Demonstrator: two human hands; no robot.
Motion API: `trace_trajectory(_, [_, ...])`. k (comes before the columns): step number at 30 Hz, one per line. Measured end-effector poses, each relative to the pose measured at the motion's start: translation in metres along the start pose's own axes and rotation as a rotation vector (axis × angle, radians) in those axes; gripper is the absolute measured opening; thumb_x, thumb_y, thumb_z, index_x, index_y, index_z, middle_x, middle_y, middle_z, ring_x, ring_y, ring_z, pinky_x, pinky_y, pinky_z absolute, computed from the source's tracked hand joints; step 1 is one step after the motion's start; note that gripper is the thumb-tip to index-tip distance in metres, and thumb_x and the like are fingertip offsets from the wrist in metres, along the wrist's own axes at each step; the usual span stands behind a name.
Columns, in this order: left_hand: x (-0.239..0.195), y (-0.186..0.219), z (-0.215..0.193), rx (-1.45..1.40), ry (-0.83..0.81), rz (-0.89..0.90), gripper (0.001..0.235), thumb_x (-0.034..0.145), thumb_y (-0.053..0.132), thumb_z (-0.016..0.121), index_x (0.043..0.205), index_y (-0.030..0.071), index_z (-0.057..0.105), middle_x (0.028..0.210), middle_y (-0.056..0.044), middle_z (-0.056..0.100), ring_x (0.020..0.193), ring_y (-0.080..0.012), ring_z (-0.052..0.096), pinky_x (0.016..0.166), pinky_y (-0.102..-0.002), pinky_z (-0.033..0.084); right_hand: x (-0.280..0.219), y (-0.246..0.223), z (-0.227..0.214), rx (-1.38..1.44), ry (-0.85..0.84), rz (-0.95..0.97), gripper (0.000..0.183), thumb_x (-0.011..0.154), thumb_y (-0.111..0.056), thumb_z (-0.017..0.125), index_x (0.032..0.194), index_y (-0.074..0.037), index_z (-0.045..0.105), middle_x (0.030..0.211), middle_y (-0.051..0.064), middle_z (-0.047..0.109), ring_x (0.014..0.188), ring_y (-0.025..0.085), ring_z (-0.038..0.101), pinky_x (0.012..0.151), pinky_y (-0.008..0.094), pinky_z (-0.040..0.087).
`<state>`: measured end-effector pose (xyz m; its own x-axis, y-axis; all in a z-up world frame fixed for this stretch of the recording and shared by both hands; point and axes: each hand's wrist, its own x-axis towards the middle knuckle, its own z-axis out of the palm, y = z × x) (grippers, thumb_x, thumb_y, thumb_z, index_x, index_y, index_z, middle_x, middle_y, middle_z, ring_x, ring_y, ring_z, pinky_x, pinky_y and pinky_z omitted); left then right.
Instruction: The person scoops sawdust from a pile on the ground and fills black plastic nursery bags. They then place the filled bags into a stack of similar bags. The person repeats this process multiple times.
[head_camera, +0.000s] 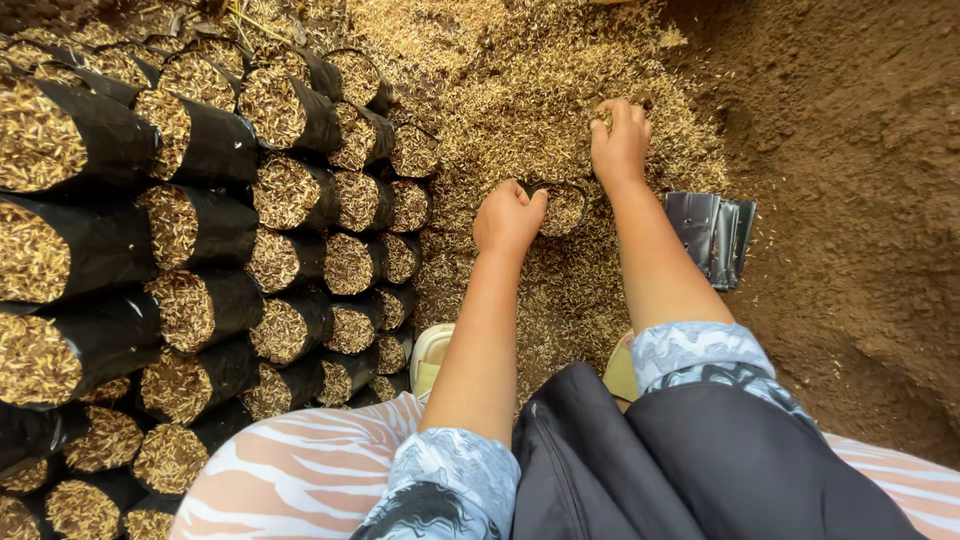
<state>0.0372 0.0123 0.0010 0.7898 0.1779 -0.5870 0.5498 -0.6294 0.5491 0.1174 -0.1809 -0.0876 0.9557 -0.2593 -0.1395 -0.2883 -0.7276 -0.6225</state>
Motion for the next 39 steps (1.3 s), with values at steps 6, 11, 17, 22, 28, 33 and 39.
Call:
trace_trajectory(6, [-0.003, -0.006, 0.001, 0.004, -0.032, -0.008, 0.037, 0.086, 0.045, 0.070, 0.075, 0.014, 0.054, 0.071, -0.004, 0.065, 0.069, -0.0239, 0.065, 0.065, -0.042, 0.050, -0.020, 0.003, -0.033, 0.743, -0.201, 0.187, 0.015, 0.102, -0.012, 0.055, 0.116, -0.012, 0.060, 0.108, 0.005, 0.061, 0.101, 0.019, 0.057, 0.092, 0.039, 0.048])
trace_trajectory(11, [-0.005, -0.008, 0.002, 0.026, -0.069, -0.043, 0.024, 0.085, 0.036, 0.068, 0.080, 0.016, 0.057, 0.077, -0.002, 0.068, 0.073, -0.0216, 0.067, 0.067, -0.041, 0.051, -0.060, -0.025, -0.065, 1.015, -0.411, 0.258, 0.010, 0.100, -0.007, 0.047, 0.101, -0.008, 0.057, 0.099, 0.005, 0.060, 0.089, 0.019, 0.057, 0.087, 0.037, 0.054])
trace_trajectory(17, [-0.010, -0.005, 0.003, 0.016, -0.070, -0.079, 0.013, 0.088, 0.029, 0.064, 0.087, 0.017, 0.061, 0.082, -0.002, 0.071, 0.076, -0.0199, 0.068, 0.071, -0.040, 0.053, -0.088, -0.053, -0.068, 0.764, -0.490, 0.152, 0.029, 0.092, 0.002, 0.046, 0.112, -0.006, 0.065, 0.108, 0.005, 0.064, 0.100, 0.017, 0.061, 0.096, 0.036, 0.053])
trace_trajectory(22, [-0.011, -0.004, 0.001, 0.006, -0.082, -0.081, 0.017, 0.095, 0.029, 0.056, 0.089, 0.015, 0.064, 0.087, -0.004, 0.072, 0.080, -0.0229, 0.070, 0.072, -0.041, 0.054, -0.137, -0.052, -0.060, 0.153, -0.203, -0.151, 0.044, 0.094, 0.003, 0.044, 0.131, -0.008, 0.065, 0.139, 0.010, 0.065, 0.131, 0.021, 0.060, 0.118, 0.039, 0.046])
trace_trajectory(28, [-0.008, -0.005, -0.002, 0.018, -0.035, -0.034, 0.016, 0.093, 0.027, 0.058, 0.095, 0.015, 0.068, 0.097, -0.007, 0.073, 0.090, -0.0273, 0.070, 0.076, -0.043, 0.053, -0.190, -0.055, -0.020, -0.417, -0.081, -0.449, 0.065, 0.086, 0.002, 0.051, 0.151, -0.008, 0.049, 0.161, 0.011, 0.043, 0.146, 0.028, 0.042, 0.120, 0.057, 0.018])
trace_trajectory(33, [-0.015, -0.001, -0.010, 0.020, -0.076, -0.059, 0.017, 0.093, 0.029, 0.059, 0.096, 0.015, 0.068, 0.098, -0.007, 0.073, 0.095, -0.0275, 0.070, 0.082, -0.044, 0.052, -0.182, -0.055, -0.024, -0.500, -0.151, -0.418, 0.064, 0.084, 0.001, 0.054, 0.146, -0.013, 0.051, 0.156, 0.006, 0.045, 0.144, 0.025, 0.046, 0.120, 0.059, 0.016])
trace_trajectory(39, [-0.010, -0.004, -0.006, -0.115, 0.025, 0.074, 0.035, 0.083, 0.032, 0.071, 0.116, 0.020, 0.066, 0.117, -0.007, 0.062, 0.105, -0.0266, 0.063, 0.087, -0.043, 0.051, -0.150, -0.048, -0.033, -0.048, 0.091, -0.096, 0.023, 0.097, -0.016, 0.063, 0.119, -0.014, 0.068, 0.120, 0.005, 0.068, 0.110, 0.022, 0.065, 0.098, 0.041, 0.053])
